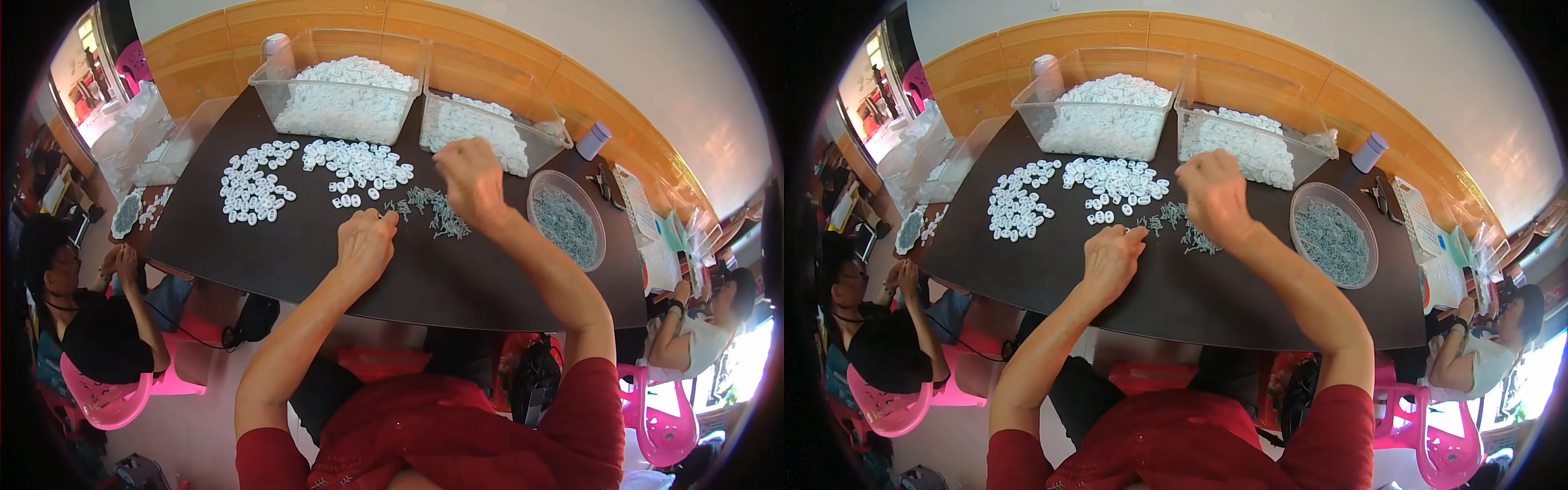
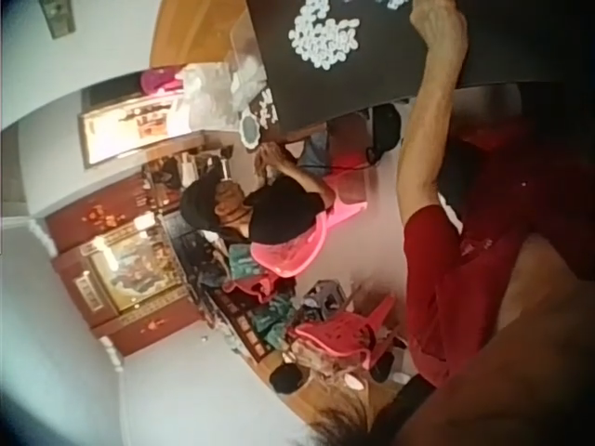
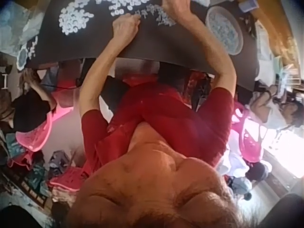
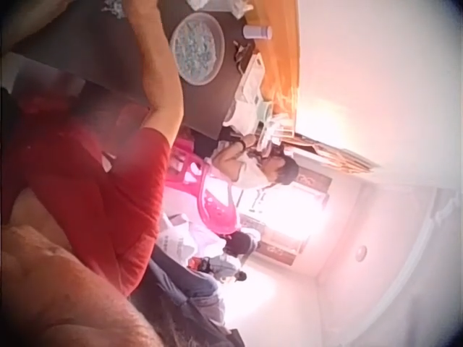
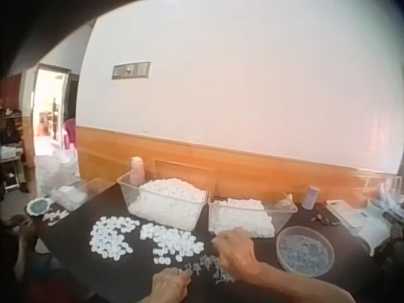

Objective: Assembling small plastic components by inserting tiny pins into white bases.

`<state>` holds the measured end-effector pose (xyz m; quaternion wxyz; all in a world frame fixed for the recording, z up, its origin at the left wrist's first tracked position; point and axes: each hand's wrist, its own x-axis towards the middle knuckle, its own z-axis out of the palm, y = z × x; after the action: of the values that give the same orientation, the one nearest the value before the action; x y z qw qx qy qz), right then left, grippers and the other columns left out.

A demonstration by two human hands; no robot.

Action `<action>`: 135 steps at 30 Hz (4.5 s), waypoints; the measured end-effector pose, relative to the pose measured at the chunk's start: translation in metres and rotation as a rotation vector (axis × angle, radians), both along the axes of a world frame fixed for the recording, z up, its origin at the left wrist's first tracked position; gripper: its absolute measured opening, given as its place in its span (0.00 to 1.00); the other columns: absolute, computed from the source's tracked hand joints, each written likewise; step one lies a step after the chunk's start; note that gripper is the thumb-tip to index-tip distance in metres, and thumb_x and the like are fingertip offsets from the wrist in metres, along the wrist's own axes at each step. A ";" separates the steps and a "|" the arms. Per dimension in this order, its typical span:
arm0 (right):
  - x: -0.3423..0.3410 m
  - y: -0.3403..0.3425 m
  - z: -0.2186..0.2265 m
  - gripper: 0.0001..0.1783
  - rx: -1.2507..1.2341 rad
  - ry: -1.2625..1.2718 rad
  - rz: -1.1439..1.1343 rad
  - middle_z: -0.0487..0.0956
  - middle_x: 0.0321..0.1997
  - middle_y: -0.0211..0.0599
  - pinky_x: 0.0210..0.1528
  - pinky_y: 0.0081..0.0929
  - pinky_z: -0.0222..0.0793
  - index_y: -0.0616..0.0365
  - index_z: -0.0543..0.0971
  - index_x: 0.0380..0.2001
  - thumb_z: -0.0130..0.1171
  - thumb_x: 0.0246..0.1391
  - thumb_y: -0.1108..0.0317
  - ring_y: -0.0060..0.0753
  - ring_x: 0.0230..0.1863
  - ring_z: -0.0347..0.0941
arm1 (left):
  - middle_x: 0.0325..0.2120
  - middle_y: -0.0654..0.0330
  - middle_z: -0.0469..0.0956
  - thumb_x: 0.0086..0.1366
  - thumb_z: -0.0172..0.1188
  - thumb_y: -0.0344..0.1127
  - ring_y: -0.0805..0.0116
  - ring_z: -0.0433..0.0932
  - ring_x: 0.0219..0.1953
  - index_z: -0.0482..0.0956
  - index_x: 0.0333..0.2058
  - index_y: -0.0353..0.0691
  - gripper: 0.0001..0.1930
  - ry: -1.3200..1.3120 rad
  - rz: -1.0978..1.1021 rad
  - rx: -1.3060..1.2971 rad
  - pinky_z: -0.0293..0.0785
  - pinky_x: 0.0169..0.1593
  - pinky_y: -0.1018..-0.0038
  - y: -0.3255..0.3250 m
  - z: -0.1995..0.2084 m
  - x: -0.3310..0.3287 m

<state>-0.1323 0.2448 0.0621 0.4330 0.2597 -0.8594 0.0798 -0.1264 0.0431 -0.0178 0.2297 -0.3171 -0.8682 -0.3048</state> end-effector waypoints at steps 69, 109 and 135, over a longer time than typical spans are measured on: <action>0.062 -0.011 -0.051 0.12 -0.493 -0.538 0.157 0.74 0.29 0.39 0.34 0.30 0.69 0.63 0.72 0.35 0.57 0.44 0.81 0.35 0.31 0.71 | 0.14 0.60 0.73 0.58 0.56 0.33 0.78 0.66 0.12 0.76 0.23 0.33 0.10 -0.952 0.045 0.610 0.60 0.15 0.82 0.041 0.026 0.031; 0.102 -0.015 -0.044 0.02 -0.617 -0.797 0.184 0.72 0.23 0.29 0.28 0.20 0.61 0.62 0.79 0.26 0.60 0.46 0.75 0.20 0.25 0.65 | 0.24 0.56 0.71 0.47 0.67 0.32 0.55 0.72 0.31 0.75 0.25 0.38 0.10 0.025 0.219 -0.124 0.69 0.33 0.62 0.015 0.002 -0.012; 0.123 -0.066 -0.048 0.04 -1.038 -0.903 0.248 0.76 0.31 0.31 0.34 0.16 0.65 0.64 0.79 0.33 0.57 0.53 0.77 0.16 0.32 0.69 | 0.28 0.59 0.78 0.61 0.58 0.29 0.74 0.73 0.28 0.79 0.40 0.29 0.11 -1.045 -0.332 1.106 0.70 0.31 0.80 -0.024 0.033 0.085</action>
<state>-0.0092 0.1786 0.0143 0.0892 0.0567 -0.7701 0.6291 -0.0414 0.0189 0.0148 -0.1330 -0.0975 -0.5268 -0.8338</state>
